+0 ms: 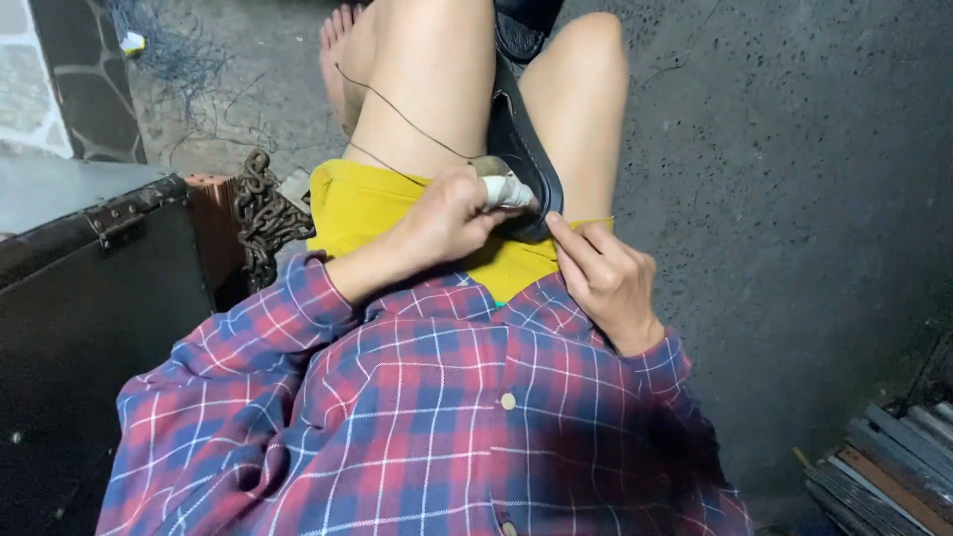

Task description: Hand-stitching the sole of a black shoe using an awl and thread while sitting on the floor.

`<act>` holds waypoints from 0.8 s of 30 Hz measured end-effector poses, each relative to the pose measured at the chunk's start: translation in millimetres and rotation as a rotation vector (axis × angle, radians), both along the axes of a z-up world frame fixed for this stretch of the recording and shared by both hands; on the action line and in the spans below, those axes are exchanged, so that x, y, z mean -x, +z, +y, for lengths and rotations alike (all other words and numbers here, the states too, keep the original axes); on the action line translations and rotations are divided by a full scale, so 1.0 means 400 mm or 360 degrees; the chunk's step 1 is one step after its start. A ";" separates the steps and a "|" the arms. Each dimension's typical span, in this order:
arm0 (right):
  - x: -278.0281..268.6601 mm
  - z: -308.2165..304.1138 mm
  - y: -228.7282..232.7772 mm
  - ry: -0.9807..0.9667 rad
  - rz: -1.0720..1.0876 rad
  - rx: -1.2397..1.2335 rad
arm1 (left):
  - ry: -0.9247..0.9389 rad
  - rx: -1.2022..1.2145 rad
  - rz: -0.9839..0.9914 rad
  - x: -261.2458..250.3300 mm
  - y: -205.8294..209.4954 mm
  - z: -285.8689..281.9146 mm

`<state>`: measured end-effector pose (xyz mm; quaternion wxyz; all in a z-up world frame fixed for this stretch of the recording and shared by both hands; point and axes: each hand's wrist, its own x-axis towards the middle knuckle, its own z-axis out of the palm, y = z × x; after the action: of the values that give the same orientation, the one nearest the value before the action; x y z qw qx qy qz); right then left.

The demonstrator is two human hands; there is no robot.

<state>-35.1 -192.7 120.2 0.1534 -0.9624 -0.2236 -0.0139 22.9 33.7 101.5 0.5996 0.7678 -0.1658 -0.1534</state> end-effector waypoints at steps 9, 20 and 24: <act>-0.018 -0.004 0.023 0.0075 0.0065 0.0016 | -0.0124 -0.0500 -0.0139 0.004 -0.010 0.029; -0.014 -0.003 0.030 0.0087 0.0109 -0.0016 | -0.0209 -0.0698 -0.0667 -0.003 0.008 0.006; -0.011 -0.010 0.021 0.0084 0.0100 -0.0014 | -0.0266 -0.0767 -0.0756 -0.011 -0.021 -0.015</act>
<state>-30.7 -196.6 128.7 0.1650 -0.9554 -0.2440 0.0194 27.3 27.9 93.2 0.3312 0.8853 -0.3220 -0.0538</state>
